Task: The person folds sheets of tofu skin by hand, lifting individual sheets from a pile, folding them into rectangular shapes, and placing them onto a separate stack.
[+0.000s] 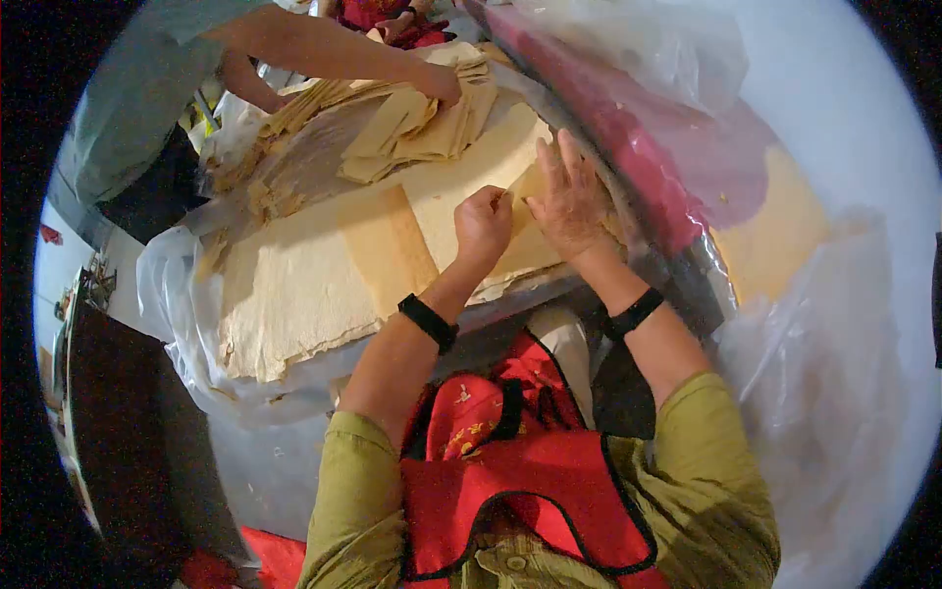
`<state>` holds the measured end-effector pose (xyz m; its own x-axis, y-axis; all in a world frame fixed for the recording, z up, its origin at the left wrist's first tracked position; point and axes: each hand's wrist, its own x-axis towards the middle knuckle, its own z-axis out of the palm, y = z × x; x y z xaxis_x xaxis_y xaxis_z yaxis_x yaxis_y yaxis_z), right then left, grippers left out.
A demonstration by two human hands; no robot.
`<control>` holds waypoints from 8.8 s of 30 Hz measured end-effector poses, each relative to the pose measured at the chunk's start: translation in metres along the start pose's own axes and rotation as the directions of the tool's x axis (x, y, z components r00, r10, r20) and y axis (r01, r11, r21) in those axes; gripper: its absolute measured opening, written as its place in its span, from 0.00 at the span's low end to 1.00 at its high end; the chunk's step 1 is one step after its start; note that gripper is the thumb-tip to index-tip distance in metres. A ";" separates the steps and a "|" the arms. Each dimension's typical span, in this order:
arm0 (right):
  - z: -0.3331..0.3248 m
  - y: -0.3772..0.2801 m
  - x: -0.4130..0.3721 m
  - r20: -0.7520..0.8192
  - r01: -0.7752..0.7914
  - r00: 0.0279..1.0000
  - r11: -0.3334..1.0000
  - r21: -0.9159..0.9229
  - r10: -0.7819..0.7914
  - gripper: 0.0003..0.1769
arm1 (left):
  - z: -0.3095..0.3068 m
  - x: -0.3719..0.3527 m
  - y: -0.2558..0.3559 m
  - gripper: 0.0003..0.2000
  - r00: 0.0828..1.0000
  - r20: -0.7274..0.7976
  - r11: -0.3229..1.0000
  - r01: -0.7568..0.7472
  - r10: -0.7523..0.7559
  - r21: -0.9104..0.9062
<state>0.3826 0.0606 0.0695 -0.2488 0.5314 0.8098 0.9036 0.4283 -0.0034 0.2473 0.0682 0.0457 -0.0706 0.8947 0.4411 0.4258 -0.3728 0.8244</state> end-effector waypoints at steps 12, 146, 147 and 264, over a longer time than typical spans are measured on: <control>0.050 0.035 -0.031 0.380 -0.708 0.699 0.511 0.487 0.606 0.20 | -0.003 0.009 -0.002 0.06 0.997 -0.018 0.981 -0.064 0.069 0.181; 0.078 -0.166 -0.014 0.337 -0.188 0.939 0.724 0.664 -0.066 0.11 | -0.196 -0.145 -0.083 0.09 0.991 -0.106 0.979 0.100 -0.082 0.179; 0.078 -0.166 -0.014 0.334 -0.185 0.940 0.723 0.665 -0.066 0.10 | -0.204 -0.155 -0.084 0.09 0.945 -0.142 0.956 0.289 -0.294 -0.051; 0.087 -0.078 -0.016 0.523 0.047 0.821 0.940 0.339 -0.230 0.23 | -0.096 -0.067 -0.074 0.27 0.956 0.291 0.765 -0.168 -0.027 0.622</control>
<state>0.2862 0.0822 0.0061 -0.5939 0.7199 0.3591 0.7193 0.6751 -0.1637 0.1338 0.0124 -0.0103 0.1834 0.9374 0.2960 0.8988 -0.2819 0.3356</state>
